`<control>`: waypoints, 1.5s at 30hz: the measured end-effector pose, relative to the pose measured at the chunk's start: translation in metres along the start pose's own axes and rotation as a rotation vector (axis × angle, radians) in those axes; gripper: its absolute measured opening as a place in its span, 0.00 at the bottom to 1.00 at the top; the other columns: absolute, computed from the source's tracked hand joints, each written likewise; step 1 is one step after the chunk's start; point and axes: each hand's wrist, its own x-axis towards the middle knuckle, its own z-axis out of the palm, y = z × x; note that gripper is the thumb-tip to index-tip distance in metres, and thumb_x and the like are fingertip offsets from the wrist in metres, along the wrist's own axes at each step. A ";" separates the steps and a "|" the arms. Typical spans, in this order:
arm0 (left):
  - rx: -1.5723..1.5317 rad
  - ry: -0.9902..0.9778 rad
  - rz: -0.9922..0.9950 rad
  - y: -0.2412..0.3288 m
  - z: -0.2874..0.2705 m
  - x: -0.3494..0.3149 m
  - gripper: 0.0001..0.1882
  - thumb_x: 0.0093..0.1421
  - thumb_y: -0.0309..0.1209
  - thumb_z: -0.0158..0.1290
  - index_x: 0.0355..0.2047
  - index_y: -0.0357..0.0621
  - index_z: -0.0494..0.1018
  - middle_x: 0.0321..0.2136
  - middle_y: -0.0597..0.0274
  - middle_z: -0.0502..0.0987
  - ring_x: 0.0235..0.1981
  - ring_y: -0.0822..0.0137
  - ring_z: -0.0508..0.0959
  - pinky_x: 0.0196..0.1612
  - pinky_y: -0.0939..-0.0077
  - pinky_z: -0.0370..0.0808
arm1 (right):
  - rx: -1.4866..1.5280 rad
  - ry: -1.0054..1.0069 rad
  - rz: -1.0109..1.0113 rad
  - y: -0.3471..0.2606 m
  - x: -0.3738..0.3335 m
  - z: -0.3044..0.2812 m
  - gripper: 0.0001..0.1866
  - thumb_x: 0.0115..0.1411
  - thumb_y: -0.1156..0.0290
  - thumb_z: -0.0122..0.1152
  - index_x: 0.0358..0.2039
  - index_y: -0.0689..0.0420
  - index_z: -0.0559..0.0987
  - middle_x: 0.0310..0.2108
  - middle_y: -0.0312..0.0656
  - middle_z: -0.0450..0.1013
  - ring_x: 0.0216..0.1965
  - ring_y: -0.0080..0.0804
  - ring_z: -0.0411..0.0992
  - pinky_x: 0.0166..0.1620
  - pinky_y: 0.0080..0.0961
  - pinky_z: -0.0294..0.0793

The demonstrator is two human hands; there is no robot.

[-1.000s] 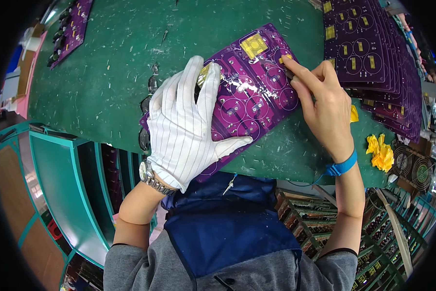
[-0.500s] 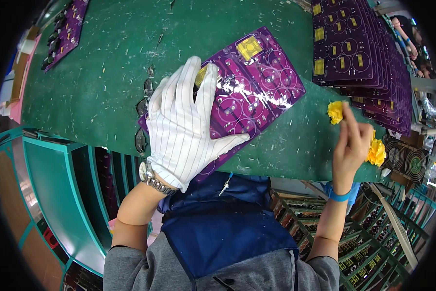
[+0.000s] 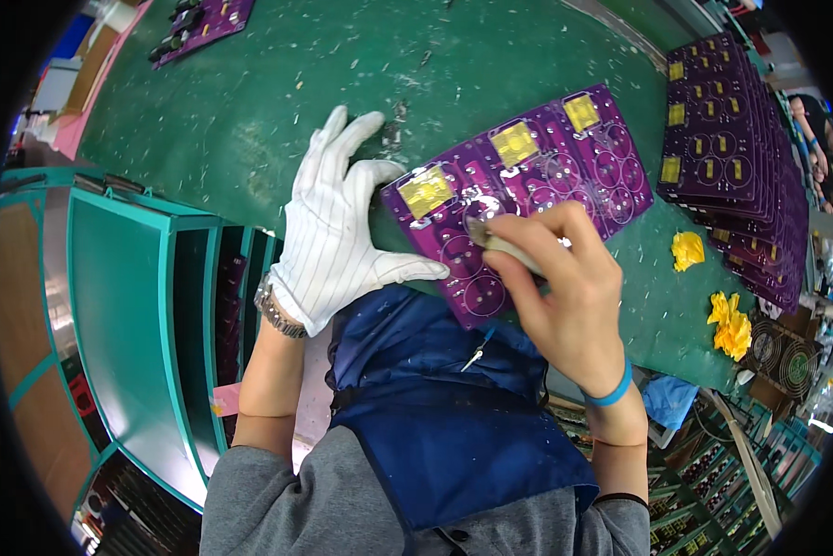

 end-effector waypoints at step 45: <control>-0.034 0.034 -0.007 0.031 0.032 0.034 0.39 0.52 0.60 0.72 0.52 0.42 0.78 0.58 0.52 0.79 0.69 0.37 0.70 0.73 0.34 0.61 | -0.455 0.112 0.027 0.082 0.042 -0.040 0.16 0.66 0.72 0.68 0.54 0.45 0.88 0.33 0.42 0.69 0.31 0.40 0.76 0.34 0.39 0.77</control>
